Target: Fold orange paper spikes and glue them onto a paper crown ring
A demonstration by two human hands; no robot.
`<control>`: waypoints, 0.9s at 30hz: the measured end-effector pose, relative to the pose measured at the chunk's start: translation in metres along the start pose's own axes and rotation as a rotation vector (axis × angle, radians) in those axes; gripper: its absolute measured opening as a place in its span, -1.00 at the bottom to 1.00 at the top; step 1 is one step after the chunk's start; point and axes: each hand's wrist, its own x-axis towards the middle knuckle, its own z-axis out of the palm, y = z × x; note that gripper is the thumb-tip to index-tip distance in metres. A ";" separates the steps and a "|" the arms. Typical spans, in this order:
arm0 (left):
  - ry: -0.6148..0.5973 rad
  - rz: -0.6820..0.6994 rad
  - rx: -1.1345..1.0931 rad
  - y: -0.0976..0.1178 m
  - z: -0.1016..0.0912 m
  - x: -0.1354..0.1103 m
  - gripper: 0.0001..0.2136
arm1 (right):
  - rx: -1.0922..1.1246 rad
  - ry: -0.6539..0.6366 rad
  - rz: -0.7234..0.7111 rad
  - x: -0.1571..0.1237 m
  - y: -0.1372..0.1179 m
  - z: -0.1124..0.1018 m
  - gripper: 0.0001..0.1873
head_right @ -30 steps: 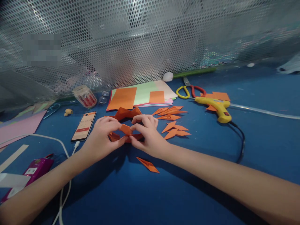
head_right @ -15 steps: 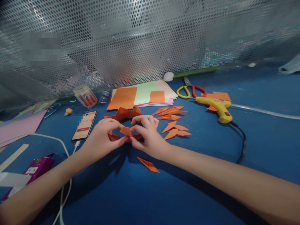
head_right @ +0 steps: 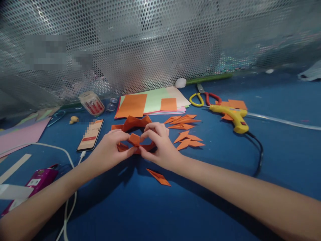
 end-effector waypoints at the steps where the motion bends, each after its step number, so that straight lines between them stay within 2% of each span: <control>1: -0.002 -0.002 -0.015 0.000 0.000 0.000 -0.85 | -0.002 0.004 -0.001 0.000 0.000 0.000 -0.89; 6: -0.021 -0.030 -0.160 -0.002 -0.003 -0.002 -0.91 | -0.030 0.018 0.013 -0.001 -0.002 0.001 -0.83; 8: 0.001 -0.056 -0.258 -0.002 -0.006 -0.002 -0.81 | -0.040 0.030 0.022 -0.002 -0.003 0.002 -0.83; 11: 0.099 -0.091 -0.423 -0.004 -0.011 0.001 -0.63 | -0.048 0.048 0.025 -0.003 -0.005 0.002 -0.85; 19: 0.343 -0.196 -0.875 -0.017 -0.014 0.012 -0.57 | -0.039 0.056 0.000 -0.004 -0.005 -0.003 -0.87; 27: 0.496 -0.191 -1.018 -0.010 -0.019 0.014 -0.55 | -0.033 0.080 -0.016 -0.004 -0.006 -0.003 -0.89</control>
